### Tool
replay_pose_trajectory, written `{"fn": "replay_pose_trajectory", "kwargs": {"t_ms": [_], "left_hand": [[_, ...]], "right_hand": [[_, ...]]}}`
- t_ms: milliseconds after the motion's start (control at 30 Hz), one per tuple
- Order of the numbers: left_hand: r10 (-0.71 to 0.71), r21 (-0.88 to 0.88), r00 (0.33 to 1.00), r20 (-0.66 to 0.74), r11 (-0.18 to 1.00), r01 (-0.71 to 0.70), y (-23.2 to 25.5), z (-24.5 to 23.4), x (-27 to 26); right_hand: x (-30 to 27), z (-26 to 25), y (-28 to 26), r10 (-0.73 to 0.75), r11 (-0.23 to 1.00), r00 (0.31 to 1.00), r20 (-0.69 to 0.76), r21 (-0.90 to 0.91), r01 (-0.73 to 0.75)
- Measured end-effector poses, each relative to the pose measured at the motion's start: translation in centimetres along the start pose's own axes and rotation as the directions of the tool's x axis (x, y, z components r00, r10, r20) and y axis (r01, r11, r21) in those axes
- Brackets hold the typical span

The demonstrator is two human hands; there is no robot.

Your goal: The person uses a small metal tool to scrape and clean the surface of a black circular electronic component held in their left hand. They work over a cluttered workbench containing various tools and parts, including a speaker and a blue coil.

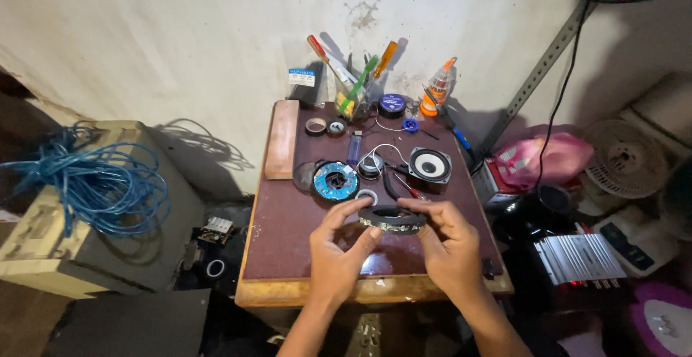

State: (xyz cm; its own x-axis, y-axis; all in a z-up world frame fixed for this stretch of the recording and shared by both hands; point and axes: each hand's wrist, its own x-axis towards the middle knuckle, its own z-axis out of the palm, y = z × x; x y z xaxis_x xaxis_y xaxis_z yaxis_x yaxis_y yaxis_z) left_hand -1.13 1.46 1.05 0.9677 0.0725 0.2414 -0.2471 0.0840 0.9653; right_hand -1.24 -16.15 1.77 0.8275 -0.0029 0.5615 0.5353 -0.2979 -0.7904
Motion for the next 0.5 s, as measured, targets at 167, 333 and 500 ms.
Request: {"fn": "replay_pose_trajectory", "kwargs": {"t_ms": [167, 333, 500], "left_hand": [[0.21, 0.044, 0.971, 0.116, 0.975, -0.216, -1.9, 0.3, 1.3], [0.392, 0.116, 0.919, 0.052, 0.911, -0.395, -1.9, 0.6, 1.8], [0.602, 0.195, 0.794, 0.077, 0.772, -0.605, -2.7, 0.6, 2.4]], "right_hand": [[1.0, 0.5, 1.3, 0.08, 0.997, 0.996, 0.029, 0.014, -0.08], [1.5, 0.8, 4.0, 0.069, 0.997, 0.996, 0.058, -0.022, -0.067], [1.5, 0.6, 7.1, 0.13, 0.992, 0.99, 0.046, -0.008, -0.13]]}}
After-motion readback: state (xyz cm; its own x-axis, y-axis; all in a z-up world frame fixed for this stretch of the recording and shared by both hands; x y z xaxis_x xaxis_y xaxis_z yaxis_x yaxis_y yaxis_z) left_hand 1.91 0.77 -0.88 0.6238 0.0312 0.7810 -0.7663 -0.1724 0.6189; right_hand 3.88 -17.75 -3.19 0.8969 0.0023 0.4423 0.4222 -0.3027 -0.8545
